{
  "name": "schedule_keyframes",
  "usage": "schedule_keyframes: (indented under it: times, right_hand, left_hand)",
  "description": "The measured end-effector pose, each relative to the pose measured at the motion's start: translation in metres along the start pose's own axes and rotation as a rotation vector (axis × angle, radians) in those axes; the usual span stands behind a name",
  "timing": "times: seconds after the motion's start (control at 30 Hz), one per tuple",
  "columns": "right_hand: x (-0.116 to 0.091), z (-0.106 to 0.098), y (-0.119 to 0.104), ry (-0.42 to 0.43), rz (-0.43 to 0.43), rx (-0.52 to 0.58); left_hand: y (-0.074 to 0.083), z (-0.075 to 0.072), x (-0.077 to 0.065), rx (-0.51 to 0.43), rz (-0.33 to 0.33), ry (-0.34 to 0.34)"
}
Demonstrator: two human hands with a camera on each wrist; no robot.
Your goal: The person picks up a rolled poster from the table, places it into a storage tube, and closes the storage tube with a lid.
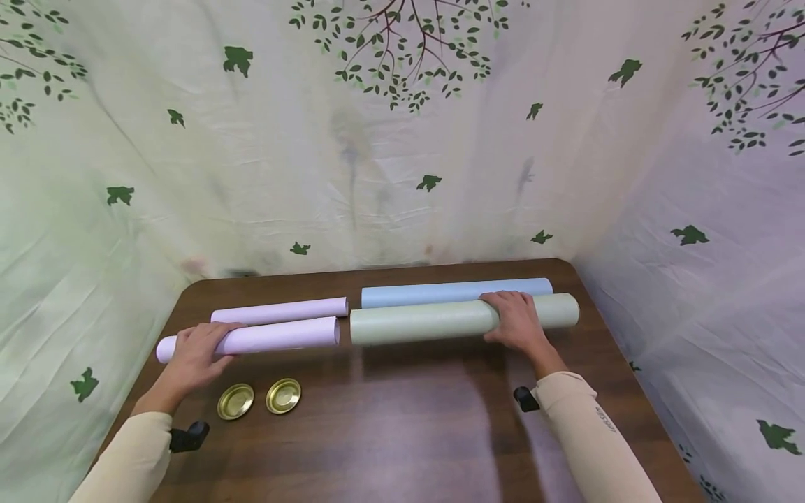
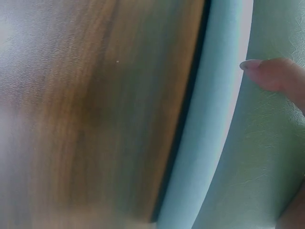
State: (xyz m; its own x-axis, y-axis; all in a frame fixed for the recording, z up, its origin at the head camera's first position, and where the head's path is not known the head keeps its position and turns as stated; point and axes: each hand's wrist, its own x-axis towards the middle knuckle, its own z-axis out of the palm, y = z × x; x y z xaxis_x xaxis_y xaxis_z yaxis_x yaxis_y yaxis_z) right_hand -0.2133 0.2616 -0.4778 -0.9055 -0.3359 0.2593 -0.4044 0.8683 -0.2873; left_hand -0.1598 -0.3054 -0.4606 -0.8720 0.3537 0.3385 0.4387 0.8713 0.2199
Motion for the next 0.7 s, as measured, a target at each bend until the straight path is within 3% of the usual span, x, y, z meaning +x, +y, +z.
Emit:
schedule_keyframes:
  times: [0.7]
  right_hand:
    - [0.0001, -0.0064, -0.0071, 0.001, 0.019, 0.043]
  left_hand:
    - [0.0092, -0.0001, 0.0086, -0.04, 0.017, 0.061]
